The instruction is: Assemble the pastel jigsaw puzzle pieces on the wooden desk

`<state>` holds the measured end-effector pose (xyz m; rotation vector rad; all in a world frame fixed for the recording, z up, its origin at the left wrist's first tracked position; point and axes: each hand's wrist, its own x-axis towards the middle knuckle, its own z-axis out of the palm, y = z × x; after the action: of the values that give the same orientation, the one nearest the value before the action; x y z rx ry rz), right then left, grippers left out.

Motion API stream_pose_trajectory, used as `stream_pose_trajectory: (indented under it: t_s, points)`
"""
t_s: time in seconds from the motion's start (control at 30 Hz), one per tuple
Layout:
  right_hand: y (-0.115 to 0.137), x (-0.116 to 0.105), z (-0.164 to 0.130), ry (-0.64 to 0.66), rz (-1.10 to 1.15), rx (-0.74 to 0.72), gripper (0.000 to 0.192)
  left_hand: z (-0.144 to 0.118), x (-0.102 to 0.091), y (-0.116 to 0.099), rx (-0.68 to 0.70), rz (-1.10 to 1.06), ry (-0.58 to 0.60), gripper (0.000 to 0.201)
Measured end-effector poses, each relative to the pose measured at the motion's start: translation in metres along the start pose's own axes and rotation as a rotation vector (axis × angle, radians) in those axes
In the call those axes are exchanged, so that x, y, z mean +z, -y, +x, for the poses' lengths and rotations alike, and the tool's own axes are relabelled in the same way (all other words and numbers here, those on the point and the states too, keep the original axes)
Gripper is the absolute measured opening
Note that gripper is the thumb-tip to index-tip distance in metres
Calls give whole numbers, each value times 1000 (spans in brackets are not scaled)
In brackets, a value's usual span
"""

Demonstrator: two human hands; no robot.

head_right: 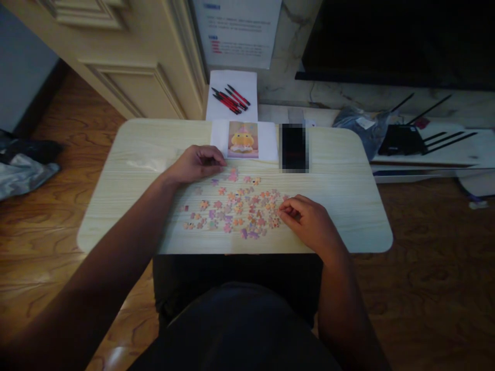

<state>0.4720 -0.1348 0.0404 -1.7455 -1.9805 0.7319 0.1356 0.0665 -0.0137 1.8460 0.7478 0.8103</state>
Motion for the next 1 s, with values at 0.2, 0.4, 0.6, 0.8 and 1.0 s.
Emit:
stream_pose_trajectory:
  t_s: [0.2, 0.4, 0.6, 0.8, 1.0]
  points:
    - [11, -1, 10, -19, 3, -74, 10, 0, 0, 0, -11, -8, 5, 10]
    - [29, 19, 17, 68, 33, -232, 9, 0, 0, -1, -16, -11, 9, 11]
    - [35, 31, 25, 87, 6, -294, 9, 0, 0, 0, 1, -9, 5, 10]
    - [49, 28, 38, 147, -25, -353, 11, 0, 0, -1, -3, -11, 10, 10]
    - [79, 54, 36, 261, -65, -448, 5, 0, 1, 0, -14, -12, -5, 11]
